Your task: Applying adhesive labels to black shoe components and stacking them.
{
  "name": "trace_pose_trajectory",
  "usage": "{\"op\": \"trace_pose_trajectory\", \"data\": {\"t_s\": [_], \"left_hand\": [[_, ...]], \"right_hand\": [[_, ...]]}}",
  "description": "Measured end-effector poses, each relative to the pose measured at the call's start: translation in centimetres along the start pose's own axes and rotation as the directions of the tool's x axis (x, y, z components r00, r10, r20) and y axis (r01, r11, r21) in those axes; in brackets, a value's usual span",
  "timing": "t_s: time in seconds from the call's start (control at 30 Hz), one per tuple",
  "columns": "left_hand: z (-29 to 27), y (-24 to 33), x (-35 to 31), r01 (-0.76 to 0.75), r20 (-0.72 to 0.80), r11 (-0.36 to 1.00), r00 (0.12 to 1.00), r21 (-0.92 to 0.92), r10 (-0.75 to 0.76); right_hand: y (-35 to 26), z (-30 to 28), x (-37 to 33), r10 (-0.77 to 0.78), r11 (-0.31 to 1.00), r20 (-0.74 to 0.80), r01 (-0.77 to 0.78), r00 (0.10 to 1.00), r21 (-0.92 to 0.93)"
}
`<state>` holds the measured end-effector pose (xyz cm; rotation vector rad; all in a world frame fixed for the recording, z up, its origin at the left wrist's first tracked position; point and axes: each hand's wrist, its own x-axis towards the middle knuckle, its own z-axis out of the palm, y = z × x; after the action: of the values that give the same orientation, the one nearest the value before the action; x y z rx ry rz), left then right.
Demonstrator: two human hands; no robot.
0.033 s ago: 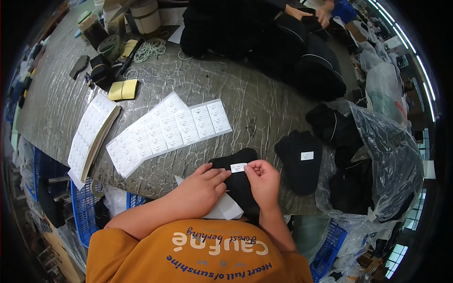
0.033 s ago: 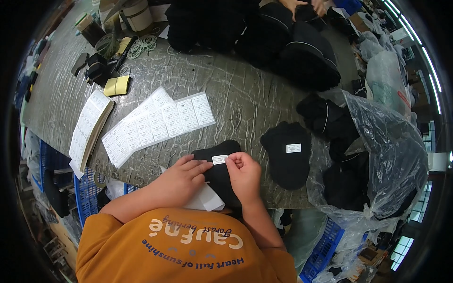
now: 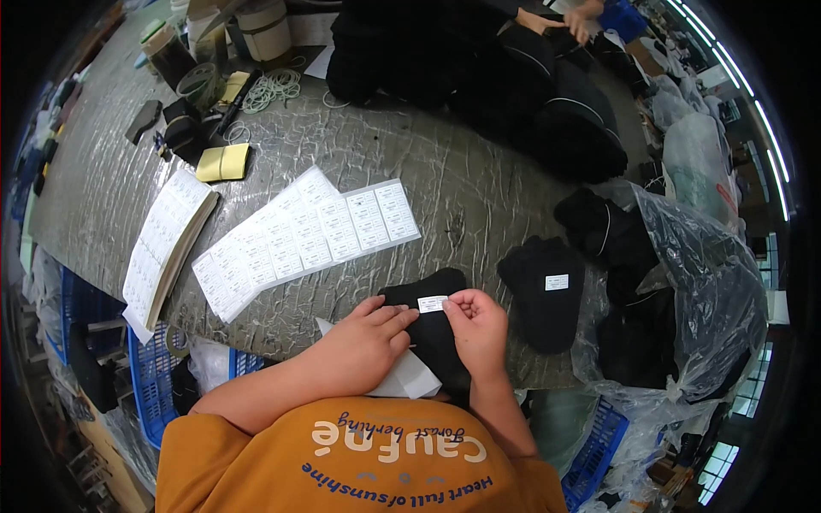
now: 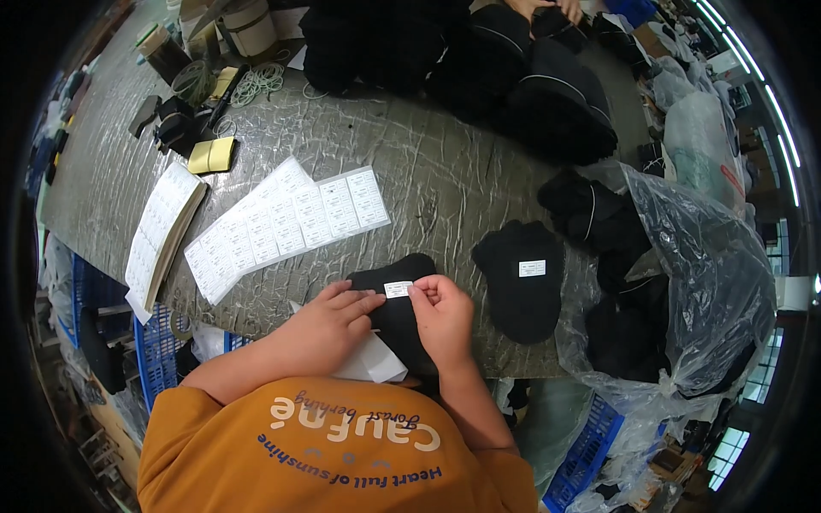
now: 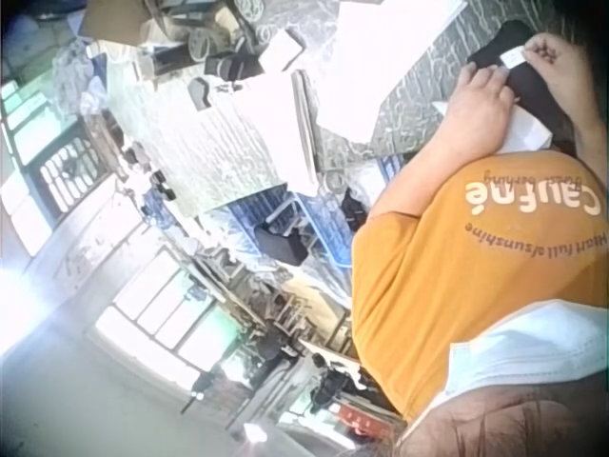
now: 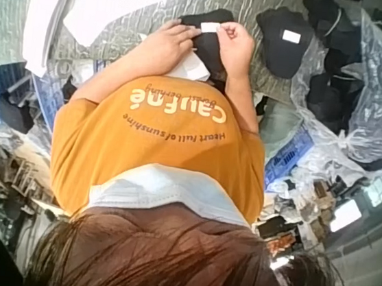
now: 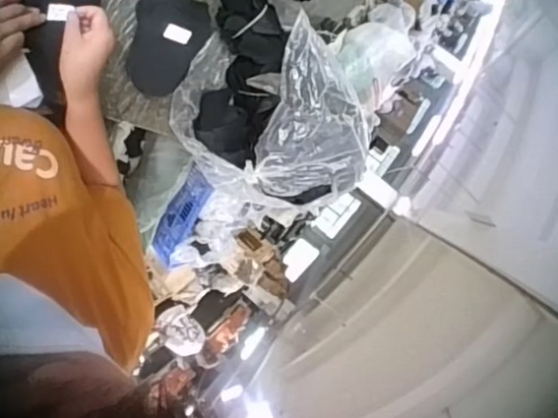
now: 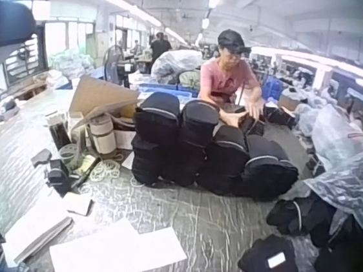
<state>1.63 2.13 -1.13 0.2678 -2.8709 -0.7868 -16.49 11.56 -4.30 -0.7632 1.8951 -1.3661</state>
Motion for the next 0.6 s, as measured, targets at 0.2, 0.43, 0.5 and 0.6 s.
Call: {"op": "trace_pose_trajectory", "data": {"t_s": [0.2, 0.43, 0.5, 0.6], "left_hand": [[-0.30, 0.09, -0.13, -0.001, -0.002, 1.000, 1.000, -0.002, 0.001], [-0.31, 0.21, -0.13, 0.009, 0.012, 1.000, 1.000, 0.005, -0.010], [-0.38, 0.26, -0.10, 0.011, 0.018, 1.000, 1.000, 0.004, -0.011], [-0.34, 0.23, -0.15, 0.010, 0.024, 1.000, 1.000, 0.008, -0.010]], "right_hand": [[0.04, -0.37, 0.34, 0.061, 0.995, 0.025, -0.063, 0.998, 0.076], [-0.08, -0.26, 0.39, 0.090, 0.991, 0.057, -0.095, 0.994, 0.098], [-0.08, -0.11, 0.36, 0.082, 0.992, 0.048, -0.086, 0.995, 0.097], [-0.19, 0.06, 0.37, 0.073, 0.993, 0.039, -0.076, 0.997, 0.087]]}}
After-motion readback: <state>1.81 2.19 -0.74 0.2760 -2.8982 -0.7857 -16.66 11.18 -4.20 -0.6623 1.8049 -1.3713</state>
